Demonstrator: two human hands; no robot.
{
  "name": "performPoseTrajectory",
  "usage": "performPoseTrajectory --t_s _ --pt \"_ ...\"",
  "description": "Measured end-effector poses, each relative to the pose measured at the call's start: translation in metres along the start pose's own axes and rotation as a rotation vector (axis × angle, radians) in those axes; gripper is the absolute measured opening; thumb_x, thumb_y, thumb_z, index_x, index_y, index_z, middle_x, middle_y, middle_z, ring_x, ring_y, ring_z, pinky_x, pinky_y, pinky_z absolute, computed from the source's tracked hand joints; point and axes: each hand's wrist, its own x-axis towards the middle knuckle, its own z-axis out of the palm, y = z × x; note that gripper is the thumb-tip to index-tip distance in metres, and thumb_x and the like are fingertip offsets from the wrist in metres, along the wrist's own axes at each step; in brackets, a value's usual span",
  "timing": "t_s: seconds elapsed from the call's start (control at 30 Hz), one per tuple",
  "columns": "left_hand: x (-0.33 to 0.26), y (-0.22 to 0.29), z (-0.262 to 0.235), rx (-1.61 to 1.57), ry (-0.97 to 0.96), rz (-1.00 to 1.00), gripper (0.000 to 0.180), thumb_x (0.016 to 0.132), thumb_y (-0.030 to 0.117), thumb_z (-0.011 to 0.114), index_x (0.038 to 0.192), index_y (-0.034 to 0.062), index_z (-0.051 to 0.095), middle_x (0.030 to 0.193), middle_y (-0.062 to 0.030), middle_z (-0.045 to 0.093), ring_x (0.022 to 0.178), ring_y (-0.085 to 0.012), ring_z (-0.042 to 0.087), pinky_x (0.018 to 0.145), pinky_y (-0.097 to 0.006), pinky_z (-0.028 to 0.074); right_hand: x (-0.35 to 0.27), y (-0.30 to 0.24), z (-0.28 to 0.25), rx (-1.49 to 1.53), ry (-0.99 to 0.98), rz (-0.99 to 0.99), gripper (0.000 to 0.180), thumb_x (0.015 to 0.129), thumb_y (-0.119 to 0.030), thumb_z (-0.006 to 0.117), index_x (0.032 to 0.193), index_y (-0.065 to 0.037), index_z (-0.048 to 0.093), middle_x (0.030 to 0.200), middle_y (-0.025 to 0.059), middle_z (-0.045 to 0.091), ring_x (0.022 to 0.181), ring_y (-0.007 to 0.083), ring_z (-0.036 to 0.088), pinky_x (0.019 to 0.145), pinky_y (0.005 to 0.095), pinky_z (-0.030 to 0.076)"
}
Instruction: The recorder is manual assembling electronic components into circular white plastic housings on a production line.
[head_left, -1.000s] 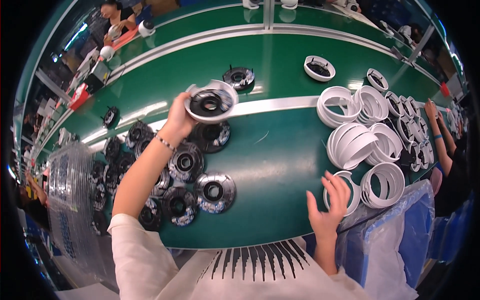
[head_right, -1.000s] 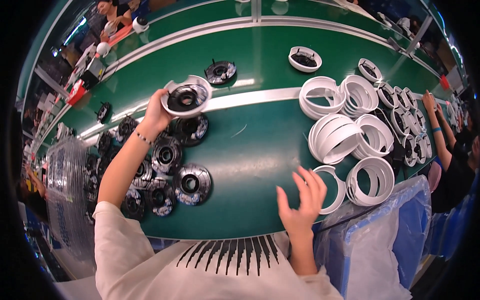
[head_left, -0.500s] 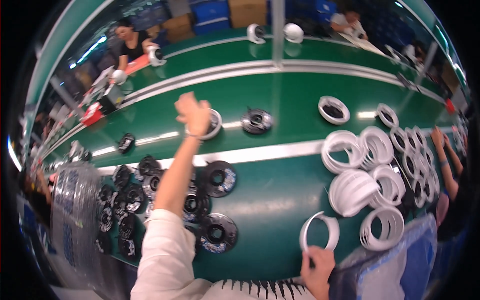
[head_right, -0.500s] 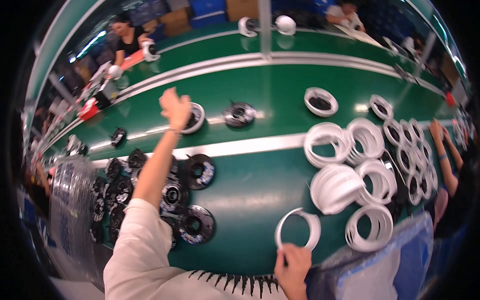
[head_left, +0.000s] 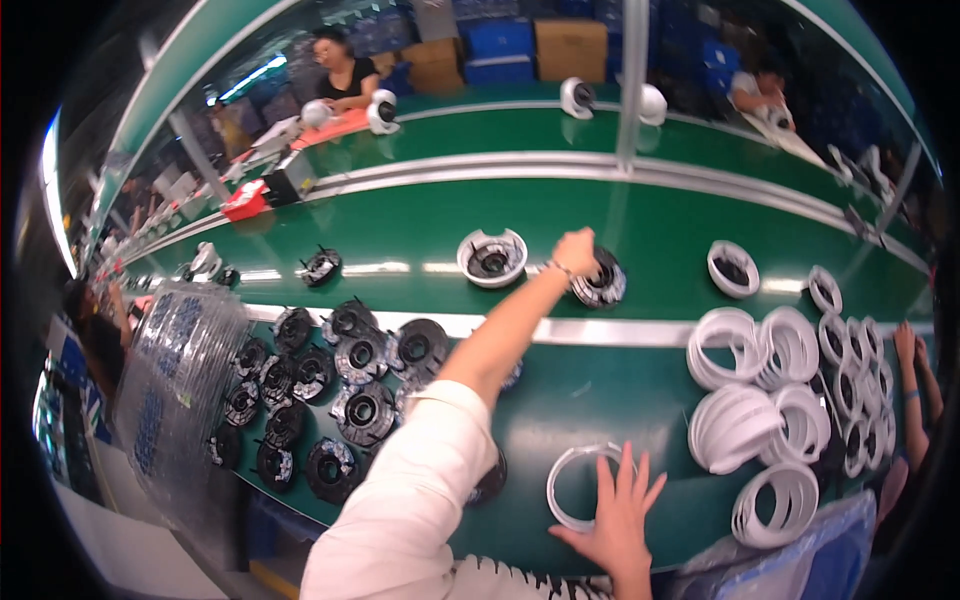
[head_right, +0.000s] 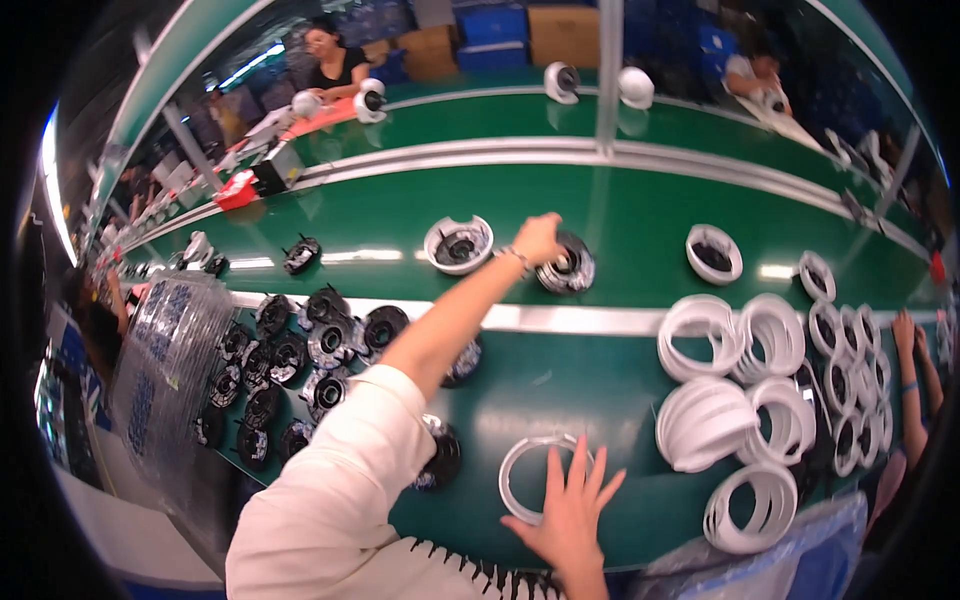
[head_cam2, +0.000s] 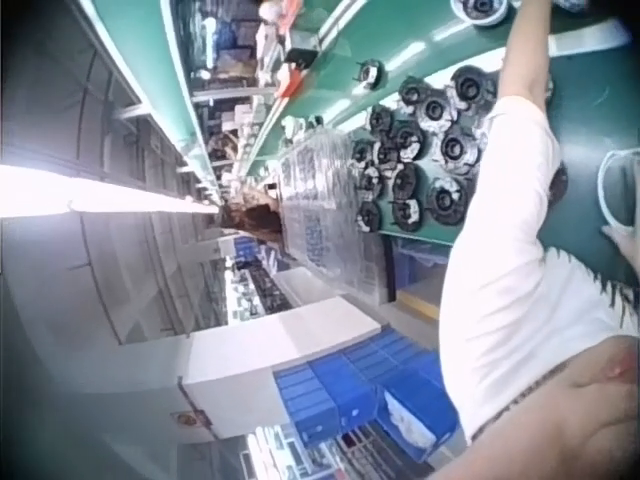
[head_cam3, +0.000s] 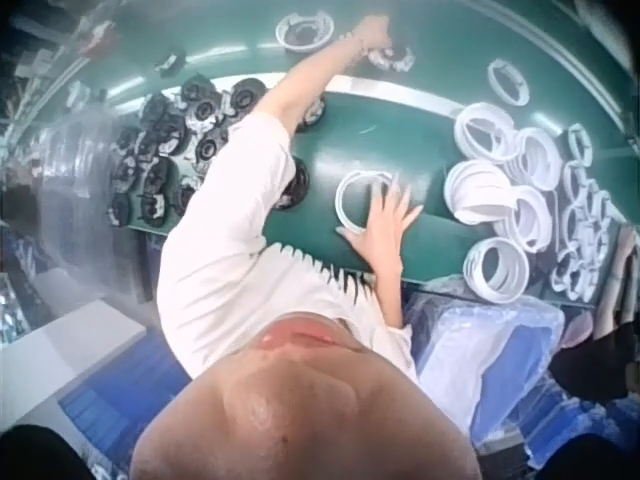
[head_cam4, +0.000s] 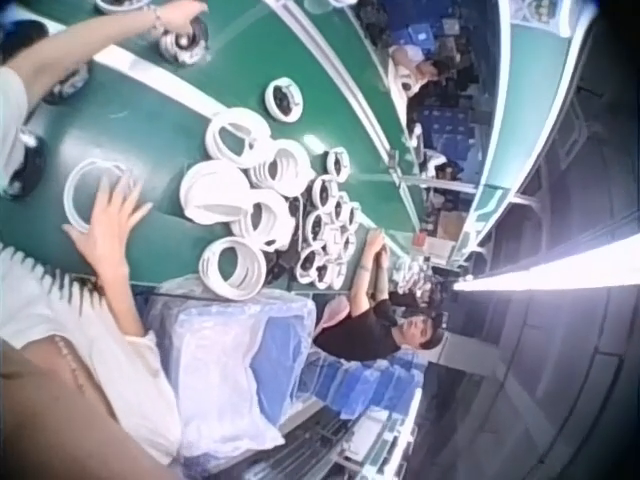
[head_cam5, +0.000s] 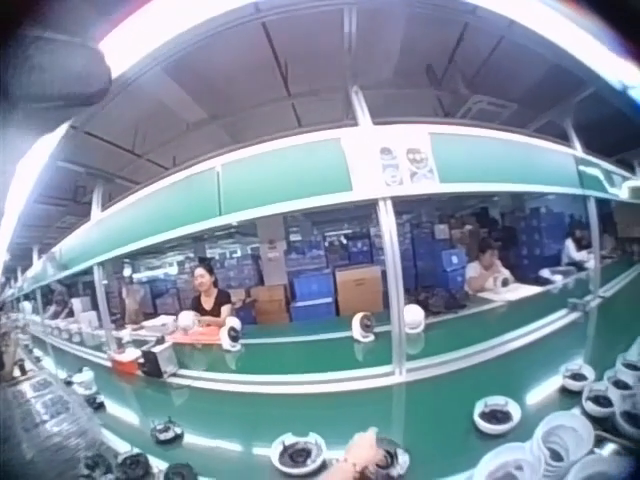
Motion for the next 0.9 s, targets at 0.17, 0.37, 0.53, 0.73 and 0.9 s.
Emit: performPoseTrajectory --t_s 0.17,0.37,0.53,0.73,0.9 --pt "-0.047 0.012 -0.057 -0.275 -0.024 -0.084 0.035 0.055 0.015 0.067 0.087 0.0025 0.059 0.087 -0.0146 0.06 0.083 -0.0252 0.058 0.075 -0.031 0.045 0.016 0.007 0.002 0.108 0.038 -0.054 0.099 0.046 -0.033 0.077 0.123 0.001 0.027 0.124 0.0238 0.024 0.111 0.0407 0.027 0.093 0.0531 0.019" --pt "-0.181 0.069 -0.14 -1.127 -0.349 -0.284 0.027 0.078 0.002 0.053 0.102 -0.002 0.042 0.094 -0.0101 0.056 0.085 -0.0141 0.055 0.073 -0.026 0.046 0.02 0.021 0.005 1.205 0.565 -0.128 0.105 0.05 -0.022 0.079 0.128 0.001 0.013 0.127 0.0168 0.024 0.111 0.0268 0.037 0.091 0.0385 0.033" --pt "-0.3 0.096 -0.152 -1.305 -0.055 -0.366 0.027 0.08 0.0 0.049 0.105 -0.0024 0.039 0.098 -0.0093 0.054 0.093 -0.0141 0.052 0.08 -0.027 0.043 0.031 -0.021 -0.001 1.614 0.405 -0.246 0.106 0.051 -0.018 0.079 0.129 0.001 0.01 0.13 0.0156 0.021 0.117 0.0251 0.031 0.095 0.0371 0.03" --pt "-0.347 0.087 -0.142 -1.453 0.207 -0.427 0.033 0.081 -0.001 0.04 0.113 -0.0028 0.034 0.108 -0.012 0.048 0.096 -0.0169 0.052 0.08 -0.027 0.042 0.032 -0.056 0.021 0.933 0.265 -0.35 0.112 0.045 -0.02 0.082 0.129 0.003 0.012 0.128 0.0175 0.024 0.115 0.0249 0.034 0.095 0.0332 0.03" --pt "-0.356 0.074 -0.148 -2.289 -0.12 -0.349 0.069 0.068 0.028 0.043 0.128 -0.0003 0.022 0.128 -0.0175 0.031 0.117 -0.0297 0.033 0.098 -0.042 0.024 0.033 -0.062 0.023 0.836 0.303 -0.384 0.111 0.044 -0.025 0.083 0.128 0.003 0.015 0.127 0.0167 0.025 0.114 0.0251 0.035 0.093 0.0341 0.031"
